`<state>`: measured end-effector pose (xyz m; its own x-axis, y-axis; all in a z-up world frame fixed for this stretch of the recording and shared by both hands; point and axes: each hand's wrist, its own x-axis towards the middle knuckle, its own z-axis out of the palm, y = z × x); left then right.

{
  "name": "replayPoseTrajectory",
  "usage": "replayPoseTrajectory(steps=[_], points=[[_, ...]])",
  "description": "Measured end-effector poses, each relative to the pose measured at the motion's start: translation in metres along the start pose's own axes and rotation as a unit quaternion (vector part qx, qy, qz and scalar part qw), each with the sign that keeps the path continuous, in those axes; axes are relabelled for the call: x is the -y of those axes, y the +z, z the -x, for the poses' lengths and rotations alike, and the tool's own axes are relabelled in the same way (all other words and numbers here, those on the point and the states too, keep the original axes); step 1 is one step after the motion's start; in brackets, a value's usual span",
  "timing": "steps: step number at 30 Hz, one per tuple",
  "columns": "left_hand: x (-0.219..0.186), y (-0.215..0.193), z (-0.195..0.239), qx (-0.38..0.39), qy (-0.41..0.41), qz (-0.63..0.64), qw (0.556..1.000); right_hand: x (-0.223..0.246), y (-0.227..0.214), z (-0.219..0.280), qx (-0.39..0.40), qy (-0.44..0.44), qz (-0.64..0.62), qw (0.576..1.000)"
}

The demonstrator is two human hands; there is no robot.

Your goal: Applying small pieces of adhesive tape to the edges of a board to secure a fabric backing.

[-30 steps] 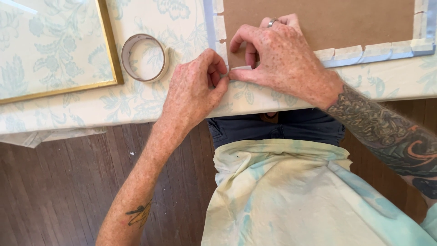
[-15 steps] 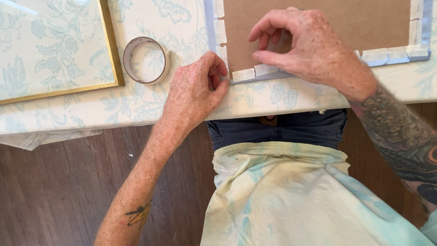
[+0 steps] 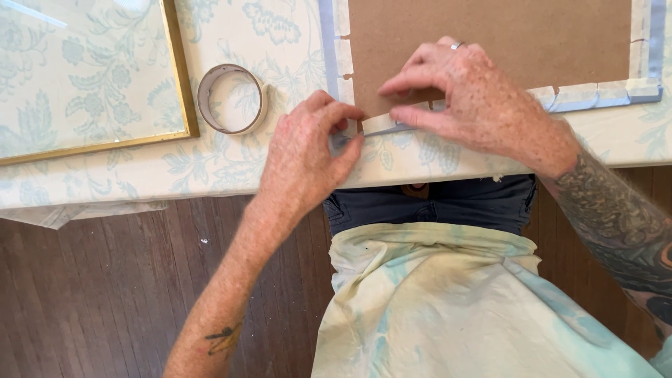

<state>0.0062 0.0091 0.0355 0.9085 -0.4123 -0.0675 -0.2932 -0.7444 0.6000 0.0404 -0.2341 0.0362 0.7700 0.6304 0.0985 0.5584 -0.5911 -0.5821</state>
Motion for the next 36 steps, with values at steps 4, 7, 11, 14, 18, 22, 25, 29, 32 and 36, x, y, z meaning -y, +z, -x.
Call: replayPoseTrajectory(steps=[4, 7, 11, 14, 18, 22, 25, 29, 32, 36], points=[[0.0, 0.016, 0.004, -0.04, 0.019, -0.047, 0.998, 0.005, 0.005, 0.0, 0.053, 0.032, 0.01, 0.998], [0.001, 0.021, 0.001, -0.052, 0.032, -0.04, 0.997, 0.007, 0.008, -0.004, 0.072, 0.028, 0.01, 0.997], [0.004, 0.021, -0.005, -0.038, 0.049, -0.047, 0.997, 0.006, 0.009, -0.01, 0.089, 0.052, -0.006, 0.995], [0.0, 0.016, -0.006, -0.038, 0.078, -0.085, 0.993, 0.002, 0.011, -0.011, 0.087, 0.027, 0.023, 0.996], [-0.004, 0.015, -0.003, -0.031, 0.113, -0.168, 0.979, 0.0, 0.005, -0.014, 0.105, -0.012, 0.068, 0.992], [-0.009, 0.009, -0.003, -0.021, 0.104, -0.18, 0.978, 0.004, -0.004, -0.02, 0.148, -0.004, 0.07, 0.987], [-0.01, 0.008, -0.006, 0.003, 0.106, -0.191, 0.976, 0.004, -0.006, -0.022, 0.156, -0.005, 0.059, 0.986], [-0.009, 0.012, -0.01, 0.007, 0.102, -0.186, 0.977, 0.009, -0.006, -0.026, 0.202, 0.041, 0.057, 0.977], [-0.006, 0.013, -0.012, 0.001, 0.113, -0.182, 0.977, 0.003, -0.003, -0.028, 0.21, 0.038, 0.061, 0.975], [-0.005, 0.015, -0.012, -0.014, 0.13, -0.202, 0.971, 0.003, -0.007, -0.029, 0.216, 0.035, 0.035, 0.975]])
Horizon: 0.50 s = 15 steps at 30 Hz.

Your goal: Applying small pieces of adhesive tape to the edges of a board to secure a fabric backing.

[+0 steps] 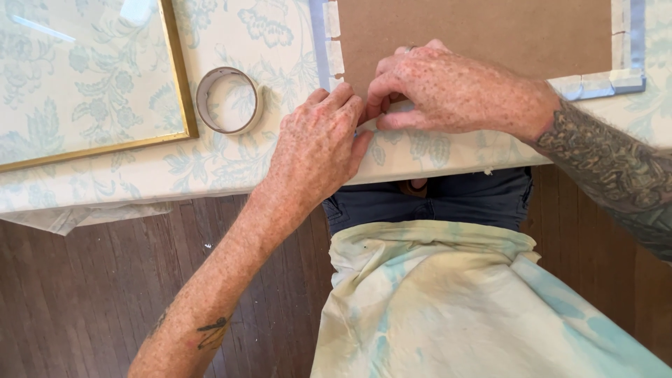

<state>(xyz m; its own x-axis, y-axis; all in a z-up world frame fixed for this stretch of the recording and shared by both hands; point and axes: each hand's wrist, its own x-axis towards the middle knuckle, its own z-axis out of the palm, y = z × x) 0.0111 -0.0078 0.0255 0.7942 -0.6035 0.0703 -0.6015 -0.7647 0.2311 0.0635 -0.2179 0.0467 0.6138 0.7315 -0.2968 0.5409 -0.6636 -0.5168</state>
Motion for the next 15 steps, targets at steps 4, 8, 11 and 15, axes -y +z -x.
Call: replayPoseTrajectory(steps=[4, 8, 11, 15], points=[[0.003, 0.005, 0.001, -0.006, 0.016, -0.007, 1.0, -0.002, 0.0, 0.0, 0.0, -0.014, 0.002, 1.0], [0.001, 0.009, -0.001, 0.009, 0.001, -0.045, 0.999, -0.003, -0.003, -0.002, 0.023, -0.016, 0.009, 1.0], [0.004, 0.015, -0.001, -0.004, 0.01, -0.06, 0.998, 0.0, -0.005, -0.003, 0.03, -0.006, 0.014, 0.999], [0.007, 0.015, -0.001, -0.016, 0.033, -0.069, 0.997, 0.004, -0.009, -0.007, 0.039, 0.003, 0.027, 0.999]])
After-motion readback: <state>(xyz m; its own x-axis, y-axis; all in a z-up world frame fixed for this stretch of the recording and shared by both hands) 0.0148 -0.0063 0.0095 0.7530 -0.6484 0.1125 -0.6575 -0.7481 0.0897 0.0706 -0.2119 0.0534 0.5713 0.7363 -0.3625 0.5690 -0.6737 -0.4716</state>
